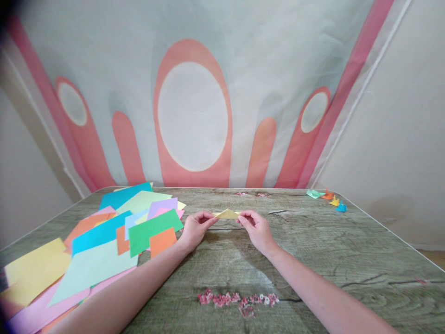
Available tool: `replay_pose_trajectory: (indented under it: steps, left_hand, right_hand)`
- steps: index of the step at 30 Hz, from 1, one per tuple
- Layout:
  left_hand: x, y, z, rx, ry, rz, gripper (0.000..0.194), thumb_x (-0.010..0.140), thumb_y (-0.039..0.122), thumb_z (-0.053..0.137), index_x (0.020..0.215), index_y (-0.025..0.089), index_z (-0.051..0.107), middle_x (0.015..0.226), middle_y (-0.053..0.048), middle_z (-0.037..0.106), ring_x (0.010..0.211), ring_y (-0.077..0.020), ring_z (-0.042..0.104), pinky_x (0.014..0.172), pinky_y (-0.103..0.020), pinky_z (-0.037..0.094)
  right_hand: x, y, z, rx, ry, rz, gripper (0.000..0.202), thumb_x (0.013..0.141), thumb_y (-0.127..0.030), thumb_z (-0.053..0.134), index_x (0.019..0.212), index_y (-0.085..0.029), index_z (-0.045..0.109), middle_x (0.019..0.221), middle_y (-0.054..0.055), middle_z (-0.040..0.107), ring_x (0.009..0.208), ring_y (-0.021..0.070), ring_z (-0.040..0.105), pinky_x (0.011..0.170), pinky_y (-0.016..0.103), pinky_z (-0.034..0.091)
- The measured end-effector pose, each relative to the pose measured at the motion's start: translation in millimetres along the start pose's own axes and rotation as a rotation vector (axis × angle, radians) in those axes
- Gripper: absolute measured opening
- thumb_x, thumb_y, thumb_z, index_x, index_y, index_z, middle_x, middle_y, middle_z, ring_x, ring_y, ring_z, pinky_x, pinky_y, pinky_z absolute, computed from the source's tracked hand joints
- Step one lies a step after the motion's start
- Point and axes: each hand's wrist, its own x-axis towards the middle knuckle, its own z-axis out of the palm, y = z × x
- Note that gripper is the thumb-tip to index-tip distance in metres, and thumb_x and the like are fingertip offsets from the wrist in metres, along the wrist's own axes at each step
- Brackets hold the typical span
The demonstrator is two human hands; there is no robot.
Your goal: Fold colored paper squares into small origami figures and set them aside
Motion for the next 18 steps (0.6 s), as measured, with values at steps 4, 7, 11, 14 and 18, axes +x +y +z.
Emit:
replay_pose_trajectory:
  steps: [4, 7, 11, 14, 18]
  left_hand:
    - [-0.1, -1.5, -0.1, -0.006, -0.017, -0.022, 0.023, 0.066, 0.035, 0.070, 0.070, 0.014, 0.063, 0.074, -0.003, 0.066, 0.066, -0.0139, 0.060, 0.064, -0.024, 0.046]
    - [-0.3, 0.4, 0.2, -0.020, -0.027, -0.043, 0.024, 0.066, 0.035, 0.070, 0.071, 0.014, 0.061, 0.073, -0.003, 0.066, 0.067, -0.0138, 0.060, 0.065, -0.024, 0.046]
    - [0.0, 3.3, 1.0, -0.099, -0.040, -0.077, 0.025, 0.065, 0.032, 0.072, 0.075, 0.014, 0.056, 0.071, -0.001, 0.063, 0.068, -0.0132, 0.060, 0.068, -0.024, 0.047]
    - [-0.2, 4.6, 1.4, -0.147, -0.033, -0.082, 0.034, 0.062, 0.028, 0.074, 0.087, 0.015, 0.054, 0.068, 0.002, 0.060, 0.066, -0.0113, 0.059, 0.066, -0.023, 0.046]
    - [-2.2, 6.3, 0.9, -0.094, -0.125, -0.096, 0.032, 0.066, 0.029, 0.071, 0.090, 0.013, 0.058, 0.071, 0.000, 0.062, 0.065, -0.0102, 0.057, 0.063, -0.020, 0.044]
  right_hand:
    - [0.2, -0.5, 0.7, 0.010, 0.011, 0.037, 0.029, 0.074, -0.045, 0.061, 0.084, -0.017, 0.059, 0.074, 0.004, 0.065, 0.069, 0.0168, 0.060, 0.067, 0.029, 0.048]
    - [0.6, 0.1, 0.6, 0.013, 0.015, 0.040, 0.029, 0.075, -0.044, 0.061, 0.084, -0.017, 0.058, 0.073, 0.003, 0.065, 0.069, 0.0168, 0.061, 0.067, 0.029, 0.048]
    - [0.4, 0.1, 1.6, 0.056, 0.018, 0.036, 0.027, 0.074, -0.042, 0.062, 0.083, -0.018, 0.056, 0.073, 0.002, 0.063, 0.068, 0.0160, 0.061, 0.066, 0.028, 0.049]
    - [0.2, -0.8, 2.7, 0.108, 0.046, 0.032, 0.031, 0.073, -0.041, 0.064, 0.092, -0.020, 0.052, 0.074, 0.001, 0.061, 0.067, 0.0157, 0.062, 0.065, 0.028, 0.049]
    - [1.3, 0.2, 1.9, 0.123, 0.054, 0.023, 0.038, 0.072, -0.038, 0.065, 0.101, -0.021, 0.047, 0.074, -0.001, 0.060, 0.067, 0.0155, 0.063, 0.065, 0.028, 0.049]
